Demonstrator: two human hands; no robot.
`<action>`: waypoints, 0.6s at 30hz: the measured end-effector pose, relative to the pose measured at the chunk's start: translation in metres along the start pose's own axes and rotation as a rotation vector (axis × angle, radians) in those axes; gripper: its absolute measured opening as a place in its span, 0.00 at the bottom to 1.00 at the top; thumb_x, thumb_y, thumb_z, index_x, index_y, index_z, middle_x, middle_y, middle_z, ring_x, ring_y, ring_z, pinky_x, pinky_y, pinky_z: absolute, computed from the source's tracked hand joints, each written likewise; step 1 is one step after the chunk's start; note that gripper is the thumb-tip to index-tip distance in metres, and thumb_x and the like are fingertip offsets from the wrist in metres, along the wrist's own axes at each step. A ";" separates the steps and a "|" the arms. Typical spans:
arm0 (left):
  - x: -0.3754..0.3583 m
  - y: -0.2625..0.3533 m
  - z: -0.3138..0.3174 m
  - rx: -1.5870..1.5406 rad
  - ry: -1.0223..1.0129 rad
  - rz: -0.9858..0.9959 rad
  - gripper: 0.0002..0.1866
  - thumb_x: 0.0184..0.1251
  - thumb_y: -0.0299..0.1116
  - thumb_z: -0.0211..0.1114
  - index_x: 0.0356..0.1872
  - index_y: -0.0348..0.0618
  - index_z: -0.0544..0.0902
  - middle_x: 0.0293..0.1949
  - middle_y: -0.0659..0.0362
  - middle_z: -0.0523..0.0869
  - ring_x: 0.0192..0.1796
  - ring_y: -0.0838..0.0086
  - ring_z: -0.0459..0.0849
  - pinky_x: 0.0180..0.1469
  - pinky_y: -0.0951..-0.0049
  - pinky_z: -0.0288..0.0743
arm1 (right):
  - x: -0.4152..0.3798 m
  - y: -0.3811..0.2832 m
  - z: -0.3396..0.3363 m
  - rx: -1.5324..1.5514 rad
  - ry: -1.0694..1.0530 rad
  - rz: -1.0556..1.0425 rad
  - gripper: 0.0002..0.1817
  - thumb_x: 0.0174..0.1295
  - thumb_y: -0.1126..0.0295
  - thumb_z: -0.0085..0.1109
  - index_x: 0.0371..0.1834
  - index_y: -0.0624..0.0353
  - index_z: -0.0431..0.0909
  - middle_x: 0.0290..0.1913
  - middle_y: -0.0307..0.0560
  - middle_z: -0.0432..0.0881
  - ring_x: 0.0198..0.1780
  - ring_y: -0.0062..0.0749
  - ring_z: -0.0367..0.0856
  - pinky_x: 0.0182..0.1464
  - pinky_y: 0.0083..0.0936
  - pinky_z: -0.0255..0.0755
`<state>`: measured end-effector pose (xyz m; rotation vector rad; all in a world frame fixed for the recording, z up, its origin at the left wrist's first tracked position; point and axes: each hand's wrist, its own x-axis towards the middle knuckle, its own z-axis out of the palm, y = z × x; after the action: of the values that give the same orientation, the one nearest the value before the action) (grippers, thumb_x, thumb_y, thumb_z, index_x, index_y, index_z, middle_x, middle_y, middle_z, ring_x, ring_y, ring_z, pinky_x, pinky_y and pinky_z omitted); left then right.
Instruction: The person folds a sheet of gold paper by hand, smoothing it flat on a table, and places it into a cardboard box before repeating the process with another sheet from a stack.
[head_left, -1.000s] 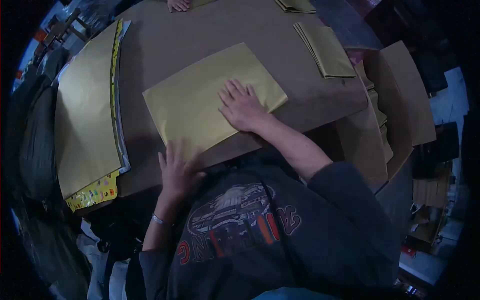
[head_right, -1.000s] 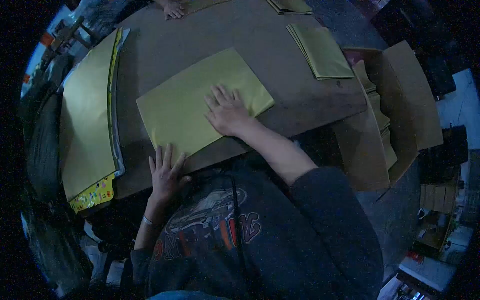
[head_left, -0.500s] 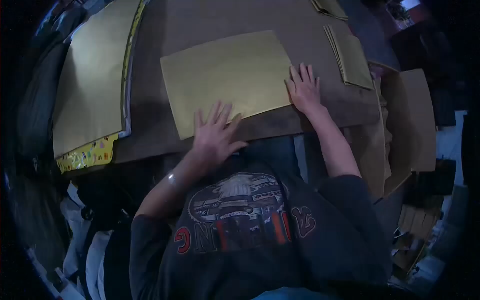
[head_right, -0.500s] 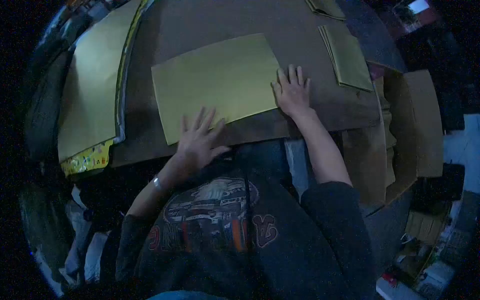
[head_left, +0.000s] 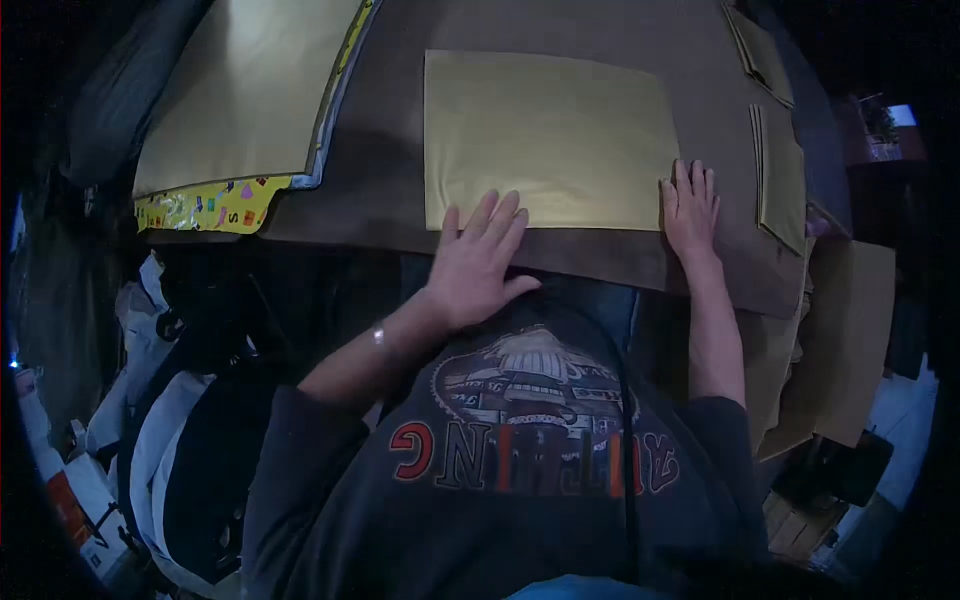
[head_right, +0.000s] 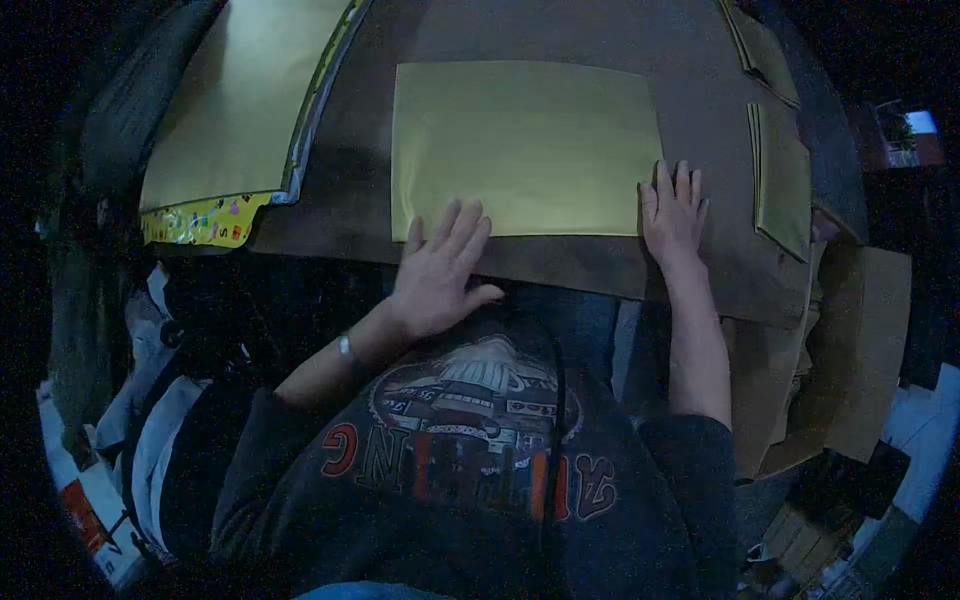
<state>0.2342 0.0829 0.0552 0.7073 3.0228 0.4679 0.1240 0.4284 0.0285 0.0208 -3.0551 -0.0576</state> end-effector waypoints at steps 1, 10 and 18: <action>-0.013 -0.015 -0.002 0.020 0.006 -0.065 0.44 0.60 0.61 0.63 0.71 0.42 0.64 0.75 0.53 0.59 0.78 0.58 0.52 0.72 0.38 0.45 | 0.000 0.002 0.002 -0.004 0.000 -0.005 0.28 0.76 0.51 0.36 0.75 0.49 0.59 0.77 0.58 0.54 0.79 0.56 0.46 0.74 0.59 0.45; -0.040 -0.059 -0.035 0.215 0.096 -0.082 0.36 0.57 0.54 0.67 0.65 0.48 0.71 0.71 0.57 0.65 0.76 0.59 0.57 0.66 0.29 0.52 | 0.000 -0.057 -0.035 -0.129 0.018 -0.107 0.29 0.74 0.53 0.41 0.75 0.49 0.58 0.77 0.60 0.50 0.79 0.60 0.41 0.73 0.67 0.40; -0.015 -0.085 -0.026 0.031 0.205 0.194 0.14 0.59 0.38 0.67 0.45 0.48 0.82 0.55 0.58 0.81 0.64 0.62 0.76 0.62 0.48 0.69 | -0.017 -0.197 -0.033 0.443 0.041 -0.596 0.26 0.67 0.58 0.52 0.66 0.55 0.67 0.72 0.61 0.57 0.76 0.61 0.49 0.72 0.62 0.46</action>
<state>0.2087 -0.0034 0.0552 1.0219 3.1700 0.5295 0.1463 0.2308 0.0528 0.9332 -2.8325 0.5662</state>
